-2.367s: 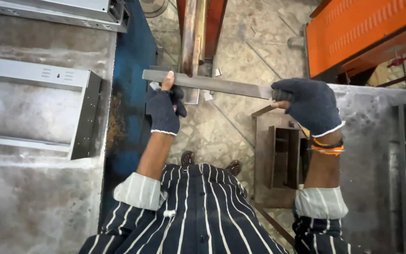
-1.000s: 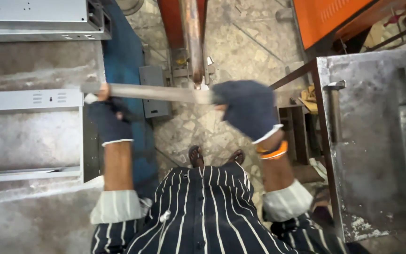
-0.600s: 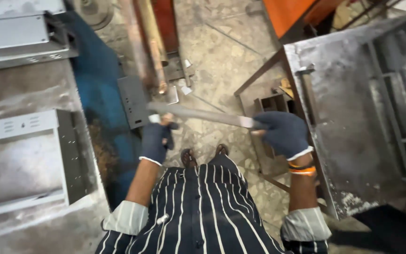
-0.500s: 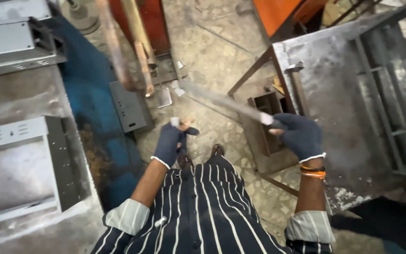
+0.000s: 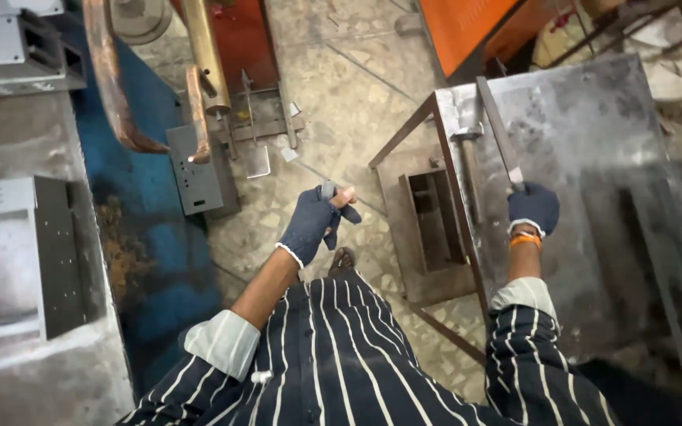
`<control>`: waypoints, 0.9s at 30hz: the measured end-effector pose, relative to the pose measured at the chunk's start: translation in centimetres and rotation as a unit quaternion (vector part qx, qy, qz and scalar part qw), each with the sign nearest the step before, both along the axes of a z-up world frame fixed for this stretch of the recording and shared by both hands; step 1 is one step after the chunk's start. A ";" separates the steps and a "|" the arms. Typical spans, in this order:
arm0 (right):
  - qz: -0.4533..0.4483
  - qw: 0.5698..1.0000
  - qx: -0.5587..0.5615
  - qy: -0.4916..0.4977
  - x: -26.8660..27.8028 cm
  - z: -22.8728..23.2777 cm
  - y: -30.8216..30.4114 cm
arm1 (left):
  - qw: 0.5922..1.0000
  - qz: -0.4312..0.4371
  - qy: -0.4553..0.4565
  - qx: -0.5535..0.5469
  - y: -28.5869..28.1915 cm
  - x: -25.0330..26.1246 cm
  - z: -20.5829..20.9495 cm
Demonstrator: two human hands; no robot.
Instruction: Assembling and welding sheet metal enclosure components using a spot welder and alignment techniques.
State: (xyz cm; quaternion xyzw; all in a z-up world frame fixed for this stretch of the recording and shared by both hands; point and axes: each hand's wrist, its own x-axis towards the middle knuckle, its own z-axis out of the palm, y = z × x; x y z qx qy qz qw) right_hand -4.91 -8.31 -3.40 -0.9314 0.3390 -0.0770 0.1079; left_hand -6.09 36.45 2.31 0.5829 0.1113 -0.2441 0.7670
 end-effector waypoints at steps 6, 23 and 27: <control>0.062 0.988 -0.096 0.100 2.5 -8.5 -5.7 | 0.998 0.058 0.004 -0.016 -0.1 -1.0 -2.8; 0.522 0.800 0.287 -0.064 2.1 -8.5 36.1 | 0.947 0.247 0.040 0.202 19.2 -10.1 -3.3; 0.644 0.684 0.341 0.013 -3.6 -3.1 47.0 | 0.777 0.248 -0.035 0.577 28.8 -11.9 -9.2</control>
